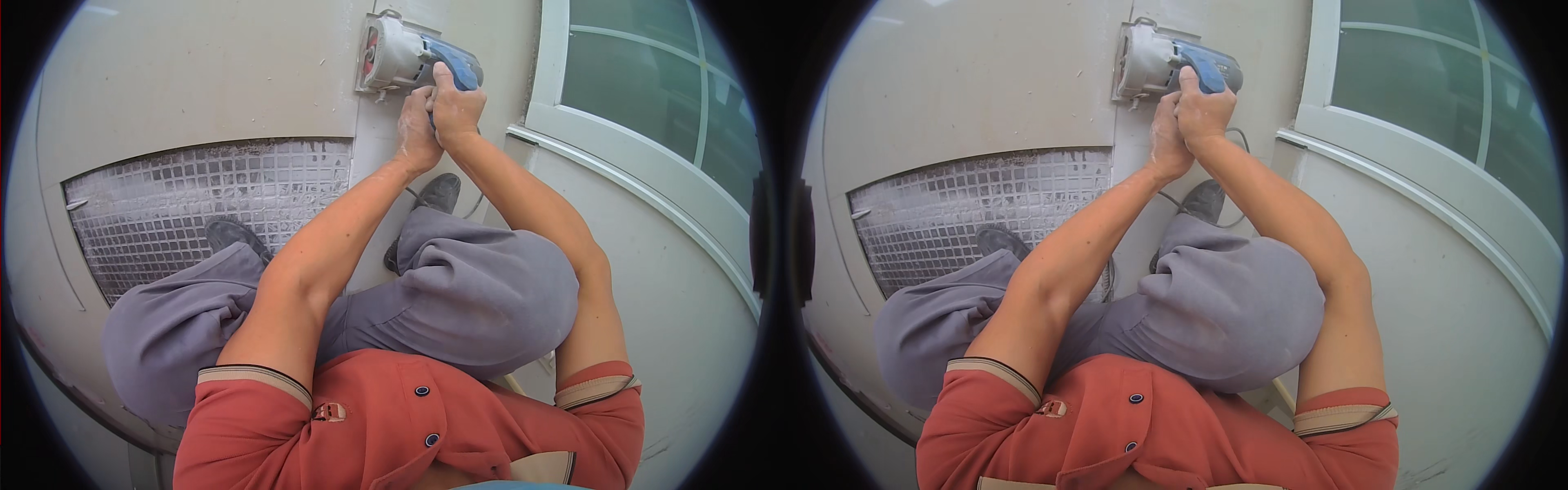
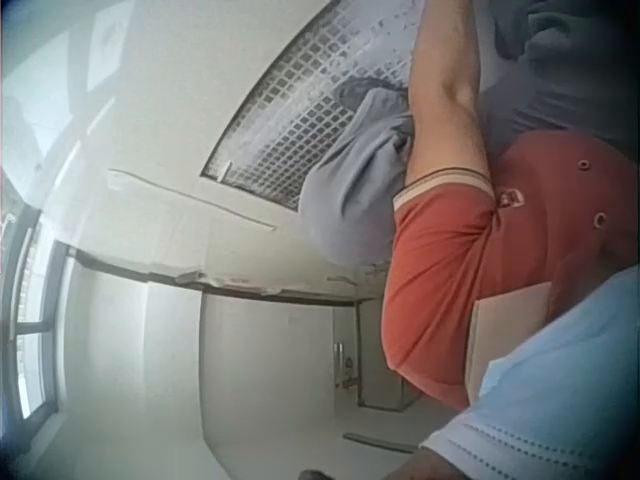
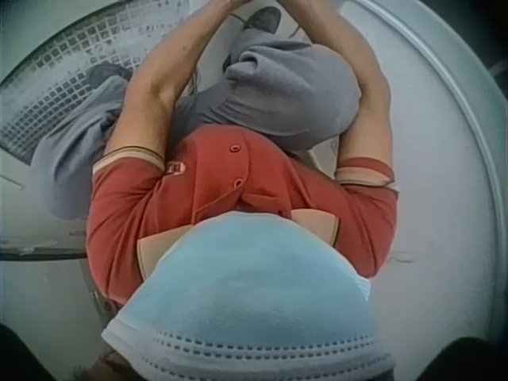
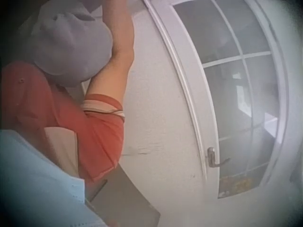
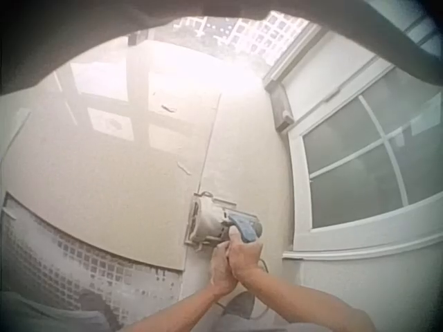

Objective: Cutting and removing floor tiles using a handheld power saw.

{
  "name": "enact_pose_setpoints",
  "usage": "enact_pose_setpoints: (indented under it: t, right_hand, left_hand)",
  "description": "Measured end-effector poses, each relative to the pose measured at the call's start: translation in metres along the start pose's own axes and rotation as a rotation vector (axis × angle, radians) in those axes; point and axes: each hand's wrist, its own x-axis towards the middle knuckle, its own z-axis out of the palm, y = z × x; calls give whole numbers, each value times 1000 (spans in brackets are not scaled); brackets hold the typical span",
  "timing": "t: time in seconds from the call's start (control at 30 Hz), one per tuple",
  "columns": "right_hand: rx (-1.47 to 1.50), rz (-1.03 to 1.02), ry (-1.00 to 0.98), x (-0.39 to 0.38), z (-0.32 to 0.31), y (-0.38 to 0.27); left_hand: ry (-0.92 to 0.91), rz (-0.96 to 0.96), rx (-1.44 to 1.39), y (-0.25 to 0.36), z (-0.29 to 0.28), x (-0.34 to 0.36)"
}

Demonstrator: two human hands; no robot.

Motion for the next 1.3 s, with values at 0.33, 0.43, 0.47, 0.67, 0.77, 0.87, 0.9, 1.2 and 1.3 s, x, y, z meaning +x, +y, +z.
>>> enact_pose_setpoints:
  t: [0.33, 0.43, 0.47, 0.67, 0.77, 0.87, 0.9, 1.2, 1.3]
  right_hand:
    - [11, 20, 10, -7, -2, 1]
    - [26, -18, 16, -9, 0, -1]
    - [26, -15, 21, -9, 0, -1]
    - [18, -3, -5, -11, -2, -1]
    - [-14, 2, -2, -15, -3, -3]
    - [-5, 24, -13, -16, -4, -1]
    - [-9, 21, -15, -15, -6, 0]
    - [13, 46, -35, -20, -10, -2]
    - [16, 45, -30, -21, -10, -1]
  left_hand:
    - [-32, 0, 12, 0, -3, -6]
    - [-20, 16, 6, -1, -2, -9]
    - [-19, 17, 10, -1, -2, -10]
    - [-7, 26, 0, -2, 0, -12]
    - [-14, 11, -1, -2, -1, -14]
    - [-5, 25, -1, -2, 0, -15]
    - [-5, 23, 0, -2, 0, -16]
    - [-23, 13, 21, 1, 0, -21]
    - [15, 41, -20, 1, 1, -20]
